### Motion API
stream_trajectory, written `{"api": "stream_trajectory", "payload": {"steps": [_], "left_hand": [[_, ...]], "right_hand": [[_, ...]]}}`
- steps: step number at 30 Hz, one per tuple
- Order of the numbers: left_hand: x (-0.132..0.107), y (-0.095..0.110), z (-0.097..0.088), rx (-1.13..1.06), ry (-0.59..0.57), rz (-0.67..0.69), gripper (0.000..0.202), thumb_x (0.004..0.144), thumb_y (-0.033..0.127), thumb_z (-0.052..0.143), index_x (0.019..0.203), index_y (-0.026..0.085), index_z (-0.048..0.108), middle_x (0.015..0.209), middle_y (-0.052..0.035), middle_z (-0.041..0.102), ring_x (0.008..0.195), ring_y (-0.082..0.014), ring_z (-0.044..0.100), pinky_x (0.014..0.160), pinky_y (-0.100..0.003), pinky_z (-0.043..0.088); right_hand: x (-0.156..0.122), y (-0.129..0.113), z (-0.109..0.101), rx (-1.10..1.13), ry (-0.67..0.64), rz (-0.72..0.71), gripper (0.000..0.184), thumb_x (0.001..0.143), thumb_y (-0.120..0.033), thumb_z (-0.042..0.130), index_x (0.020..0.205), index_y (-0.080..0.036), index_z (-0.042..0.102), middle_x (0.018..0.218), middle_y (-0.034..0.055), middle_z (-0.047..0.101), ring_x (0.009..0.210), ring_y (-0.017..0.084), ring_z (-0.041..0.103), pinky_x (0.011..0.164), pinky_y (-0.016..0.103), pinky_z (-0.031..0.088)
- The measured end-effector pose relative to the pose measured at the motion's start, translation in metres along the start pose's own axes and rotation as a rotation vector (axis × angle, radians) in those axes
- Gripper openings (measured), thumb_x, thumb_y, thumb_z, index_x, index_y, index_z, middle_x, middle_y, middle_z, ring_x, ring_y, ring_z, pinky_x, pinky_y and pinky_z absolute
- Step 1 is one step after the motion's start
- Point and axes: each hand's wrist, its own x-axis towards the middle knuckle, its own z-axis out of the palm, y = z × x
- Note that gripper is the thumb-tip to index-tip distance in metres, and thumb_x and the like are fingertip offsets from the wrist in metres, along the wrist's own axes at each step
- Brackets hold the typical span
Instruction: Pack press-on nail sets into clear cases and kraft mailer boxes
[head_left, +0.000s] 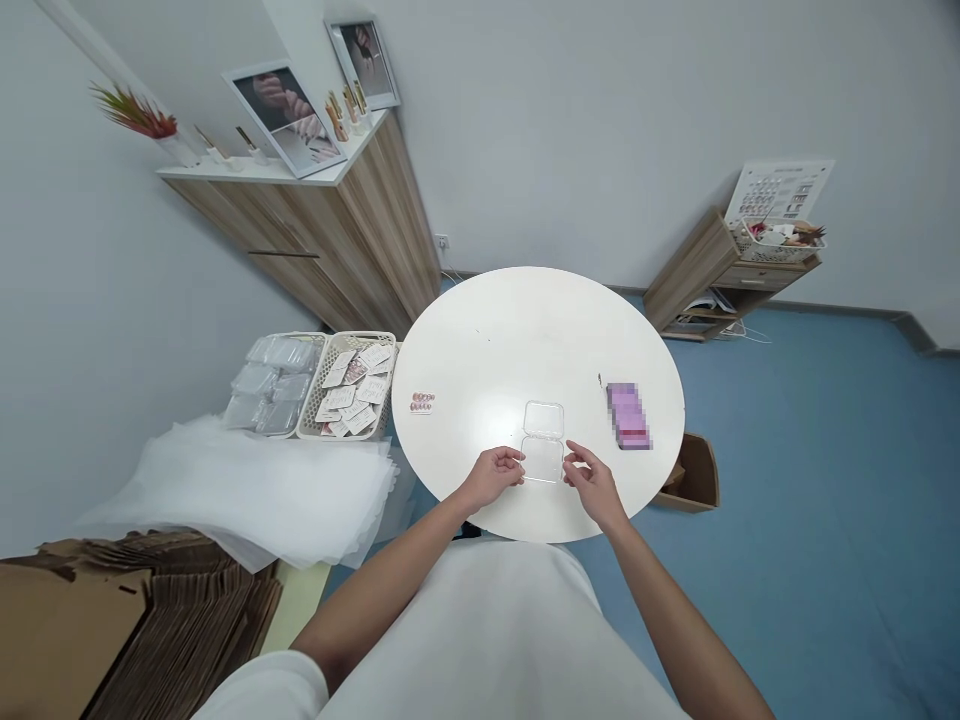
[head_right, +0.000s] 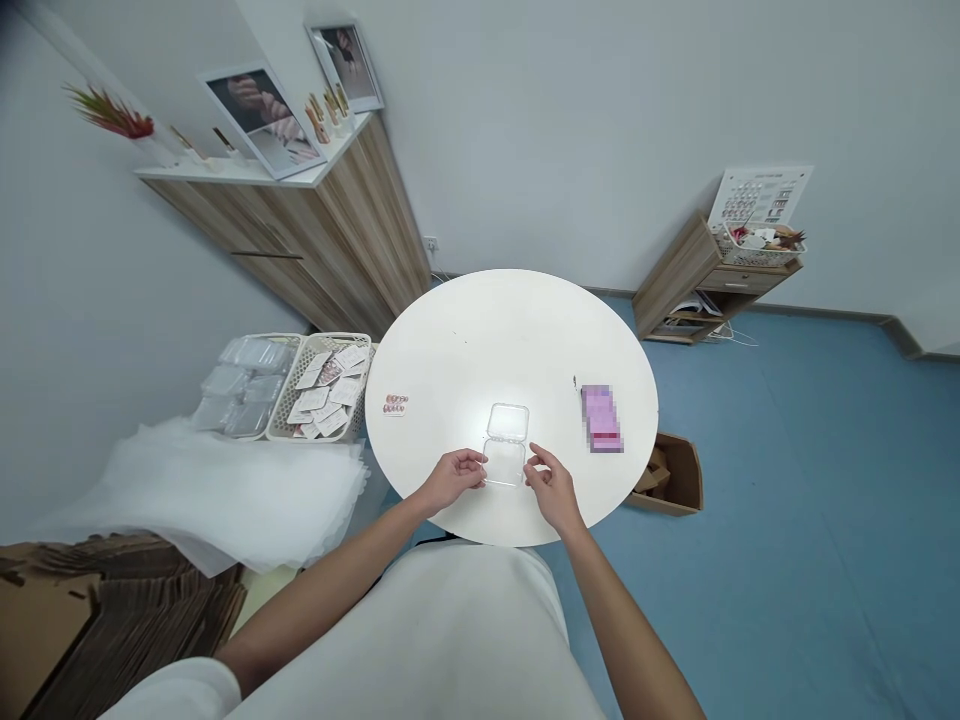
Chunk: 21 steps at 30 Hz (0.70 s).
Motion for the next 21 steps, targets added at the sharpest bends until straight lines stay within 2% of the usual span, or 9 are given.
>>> {"api": "stream_trajectory", "payload": {"steps": [3,8,15,21], "left_hand": [[0.001,-0.005,0.0,0.065,0.004,0.01,0.027,0.067,0.027,0.063,0.089,0.013,0.056,0.067,-0.0001,0.056,0.063,-0.0113,0.059,0.065,-0.027,0.046],[0.007,-0.021,-0.001,0.171,0.08,0.028,0.039,0.07,0.026,0.06,0.106,0.018,0.048,0.075,-0.0013,0.059,0.067,-0.0115,0.06,0.067,-0.026,0.045],[0.027,-0.049,0.0,0.436,0.18,-0.008,0.029,0.075,0.023,0.051,0.105,0.02,0.052,0.078,-0.0006,0.059,0.068,-0.0103,0.058,0.069,-0.024,0.045],[0.039,-0.062,0.002,0.575,0.215,-0.041,0.035,0.073,0.02,0.051,0.108,0.017,0.051,0.095,-0.0051,0.055,0.077,-0.0114,0.054,0.076,-0.026,0.043]], "right_hand": [[-0.007,0.009,0.004,-0.026,-0.002,-0.017,0.049,0.07,-0.04,0.055,0.115,-0.022,0.049,0.089,0.0023,0.054,0.061,0.011,0.055,0.065,0.031,0.047],[-0.002,0.02,0.012,-0.009,-0.016,0.039,0.05,0.072,-0.036,0.052,0.119,-0.023,0.045,0.085,0.0001,0.054,0.06,0.01,0.058,0.065,0.03,0.047],[0.024,0.05,0.021,-0.106,0.002,0.1,0.048,0.07,-0.03,0.051,0.117,-0.021,0.047,0.079,-0.0015,0.055,0.058,0.01,0.058,0.065,0.029,0.047],[0.04,0.073,0.026,-0.201,0.029,0.085,0.046,0.071,-0.024,0.047,0.116,-0.02,0.048,0.076,-0.001,0.056,0.056,0.011,0.056,0.061,0.027,0.047]]}}
